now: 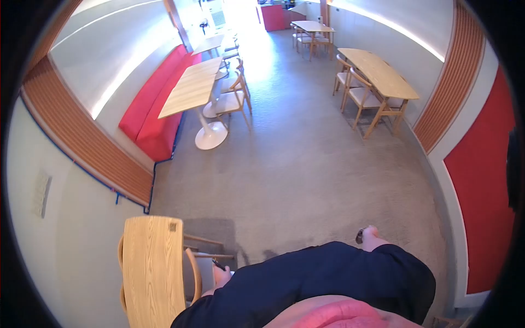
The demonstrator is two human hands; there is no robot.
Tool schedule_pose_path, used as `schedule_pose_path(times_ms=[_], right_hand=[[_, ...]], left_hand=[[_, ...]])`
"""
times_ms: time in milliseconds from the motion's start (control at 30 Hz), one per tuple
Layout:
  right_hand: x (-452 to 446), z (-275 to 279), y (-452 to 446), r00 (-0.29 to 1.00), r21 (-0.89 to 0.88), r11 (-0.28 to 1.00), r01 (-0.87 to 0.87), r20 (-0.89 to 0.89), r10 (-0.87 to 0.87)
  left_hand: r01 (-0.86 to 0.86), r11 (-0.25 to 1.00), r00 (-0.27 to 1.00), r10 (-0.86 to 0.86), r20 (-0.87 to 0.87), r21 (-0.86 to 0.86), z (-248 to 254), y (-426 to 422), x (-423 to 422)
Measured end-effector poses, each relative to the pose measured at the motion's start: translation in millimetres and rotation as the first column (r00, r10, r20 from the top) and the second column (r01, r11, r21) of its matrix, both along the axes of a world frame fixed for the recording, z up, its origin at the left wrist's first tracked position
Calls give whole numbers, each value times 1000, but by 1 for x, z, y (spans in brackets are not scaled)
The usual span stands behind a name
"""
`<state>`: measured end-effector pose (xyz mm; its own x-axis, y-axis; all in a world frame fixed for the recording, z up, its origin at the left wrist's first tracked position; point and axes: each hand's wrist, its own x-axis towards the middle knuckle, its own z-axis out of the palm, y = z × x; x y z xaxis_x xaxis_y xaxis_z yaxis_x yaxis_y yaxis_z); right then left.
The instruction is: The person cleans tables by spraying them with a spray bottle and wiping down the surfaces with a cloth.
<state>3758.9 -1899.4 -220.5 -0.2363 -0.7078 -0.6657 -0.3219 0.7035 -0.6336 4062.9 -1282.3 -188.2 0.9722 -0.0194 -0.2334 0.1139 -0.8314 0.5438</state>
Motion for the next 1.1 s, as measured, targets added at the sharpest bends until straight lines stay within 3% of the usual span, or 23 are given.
schedule_pose_path(times_ms=[33, 67, 100, 133, 200, 300, 333, 433, 533, 600, 633, 667, 733, 800, 833, 867, 900, 933, 967, 1033, 1067, 1100], right_hand=[[12, 3, -14, 1000, 4, 1000, 16, 1, -16], [24, -20, -34, 995, -172, 980, -102, -16, 101], [30, -34, -54, 976, -338, 915, -219, -57, 212], [36, -30, -63, 978, -332, 920, -207, -60, 199], [58, -14, -77, 923, -258, 888, -380, -51, 380], [68, -39, -100, 918, -208, 895, -396, -100, 383], [65, -75, -111, 973, -213, 953, -216, 28, 227], [48, -155, -137, 997, -193, 978, -75, 15, 79], [52, -98, -156, 953, -102, 956, 275, 162, -257], [56, -61, -170, 841, -73, 861, 503, 272, -468], [58, -41, -176, 815, -79, 836, 544, 289, -503], [59, -22, -184, 831, -111, 840, 531, 264, -490], [60, 3, -210, 969, -228, 948, 221, -61, -241], [36, -73, -244, 848, -586, 779, 223, -277, -451], [31, -66, -236, 824, -569, 782, 254, -296, -484], [35, -53, -243, 838, -424, 763, 489, -14, -545], [44, -49, -252, 749, -220, 718, 660, 270, -605], [52, -60, -257, 729, -213, 700, 682, 272, -628], [57, -69, -264, 668, -202, 637, 744, 198, -717], [60, -67, -288, 594, -206, 568, 797, 97, -799], [64, -60, -305, 688, -199, 697, 689, -124, -715], [77, -50, -340, 740, -162, 804, 572, -321, -591]], left_hand=[[-20, 1000, 998, 21, 57, -18, -3, -24, 20], [-37, 999, 993, 41, 111, -38, 0, -48, 35], [48, 993, 999, -47, 11, -110, 4, -78, 63], [177, 977, 982, -168, 86, -117, 9, -107, 83], [315, 941, 943, -297, 149, -119, 20, -168, 122], [301, 923, 947, -259, 190, -239, 26, -250, 173], [322, 917, 941, -283, 183, -234, 27, -274, 191], [468, 872, 879, -443, 176, -145, 23, -346, 256], [615, 788, 787, -612, 80, -17, 15, -425, 327], [720, 693, 683, -716, 144, 35, 4, -502, 384], [788, 606, 588, -793, 161, 111, -1, -509, 395], [824, 561, 541, -820, 185, 81, 2, -534, 410], [870, 489, 473, -863, 177, 59, 19, -619, 451], [892, 450, 445, -890, 104, 32, 43, -707, 475], [896, 443, 441, -894, 74, 13, 52, -746, 484], [915, 404, 402, -914, 54, 20, 55, -782, 491], [912, 410, 404, -894, 194, -11, 57, -821, 498], [908, 416, 407, -849, 337, -49, 57, -864, 509], [918, 394, 386, -859, 335, -47, 58, -907, 521], [881, 426, 474, -779, 411, -207, 47, -977, 532], [881, 422, 473, -787, 396, -213, 42, -1002, 532], [831, 430, 548, -746, 380, -353, 46, -1038, 534]])
